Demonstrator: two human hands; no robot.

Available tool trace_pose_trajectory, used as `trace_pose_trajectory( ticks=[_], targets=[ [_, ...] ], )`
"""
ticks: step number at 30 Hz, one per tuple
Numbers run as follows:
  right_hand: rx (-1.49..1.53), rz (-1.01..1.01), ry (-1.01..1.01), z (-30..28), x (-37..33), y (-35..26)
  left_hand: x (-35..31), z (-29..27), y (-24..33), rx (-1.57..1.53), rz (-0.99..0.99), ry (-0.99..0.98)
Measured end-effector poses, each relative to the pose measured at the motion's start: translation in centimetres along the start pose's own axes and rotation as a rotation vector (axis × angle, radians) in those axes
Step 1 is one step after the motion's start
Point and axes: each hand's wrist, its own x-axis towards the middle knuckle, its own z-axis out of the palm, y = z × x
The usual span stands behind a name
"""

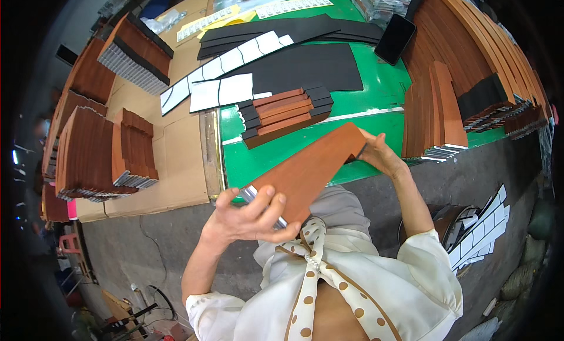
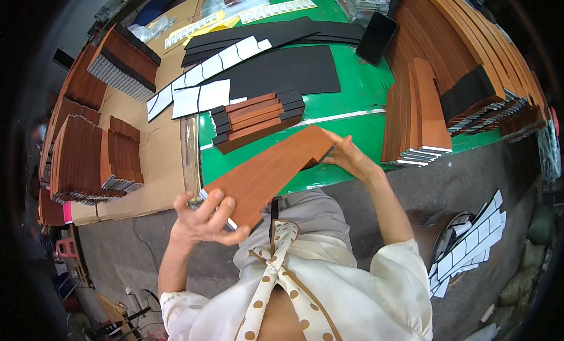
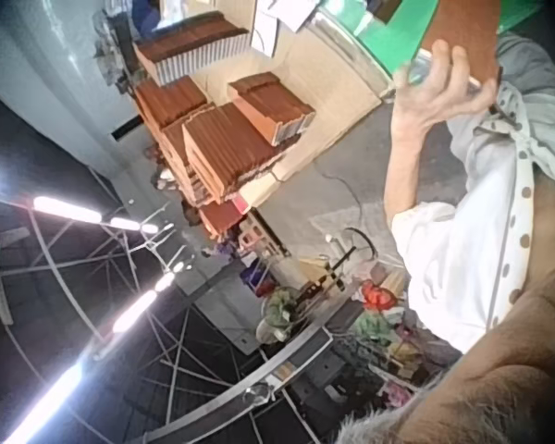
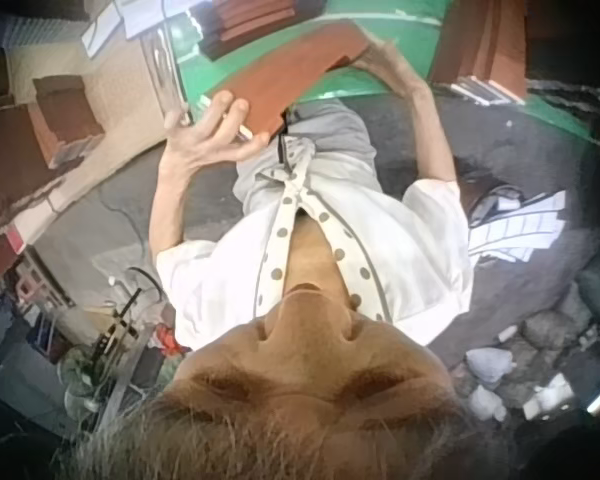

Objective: The recorder applies adhesive foam strips to wooden handles or components at a workstation.

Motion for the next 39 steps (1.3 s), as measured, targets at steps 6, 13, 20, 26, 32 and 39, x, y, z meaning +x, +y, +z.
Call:
trace_pose_trajectory(
  ticks=[6, 13, 20, 26, 32, 39],
  targets=[
    [-0.239, 0.175, -0.099, 0.8, -0.2, -1.5, -0.4, 0.2, -0.2, 0.176, 0.238, 0.051],
    [-0.066, -0.038, 0.121, 1.9, 0.1, 2.2, -2.2, 2.7, 2.2, -0.250, -0.648, -0.119],
    [0.043, 0.024, 0.387, 3.6, -0.3, 2.7, -5.0, 2.3, 2.9, -1.702, -1.691, 0.051],
    [-0.068, -0.091, 0.371, 2.9, 0.3, 2.4, -4.4, 2.4, 3.4, -1.622, -1.447, 0.154],
    [-0.538, -0.184, 0.152, 1.8, 0.7, -1.7, -4.1, 4.6, 1.6, -1.363, -1.343, 0.072],
    [-1.363, 0.016, 0.153, 0.0, 1.8, 0.9, -4.6, 8.1, 1.2, -1.011, -1.181, -0.278]
  ],
)
